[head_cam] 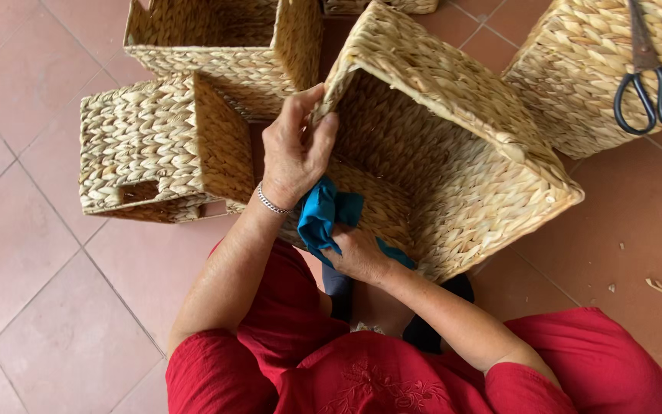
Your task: The person wipes the exterior and interior of woven baskets with a blue cloth and trims loose strands using scissors. The person handles several baskets one at a time, rotating them to clean all sides and the inside.
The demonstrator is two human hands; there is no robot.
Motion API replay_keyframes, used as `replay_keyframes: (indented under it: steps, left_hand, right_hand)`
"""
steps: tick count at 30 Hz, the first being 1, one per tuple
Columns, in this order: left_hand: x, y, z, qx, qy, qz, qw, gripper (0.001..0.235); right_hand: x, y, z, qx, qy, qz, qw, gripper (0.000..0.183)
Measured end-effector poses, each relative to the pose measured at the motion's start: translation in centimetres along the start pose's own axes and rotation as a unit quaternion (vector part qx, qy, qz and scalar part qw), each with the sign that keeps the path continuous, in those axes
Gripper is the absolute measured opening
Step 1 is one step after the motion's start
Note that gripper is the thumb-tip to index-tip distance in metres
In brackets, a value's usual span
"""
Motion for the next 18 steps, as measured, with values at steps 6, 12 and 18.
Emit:
replay_keyframes:
  steps: [6,12,18]
  left_hand:
    - [0.2,-0.4,0.0,0.045,-0.014,-0.011,0.999,0.021]
    - [1.0,-0.6,0.1,0.079,-0.066,-0.029,0.994,0.017]
    - [1.5,-1.3,1.3,0.084,-0.105,-0.053,0.99,0.019]
  right_hand:
    - [0.2,0.1,0.0,0.029,0.02,0.037,0.999,0.034]
    - [0.0,0.1,0.4,0.03,0.014,0.027,0.999,0.039]
    - [0.3,0.2,-0.4,0.045,0.013,0.021,0.999,0.03]
Point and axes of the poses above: each hand's wrist, its own y-axis away from the middle knuckle, its own x-axis out of the palm, z = x × y, the point moved 2 cm from there along -y, towards the middle knuckle, and after that the axes turned 3 degrees about x, right-handed, at the moved point
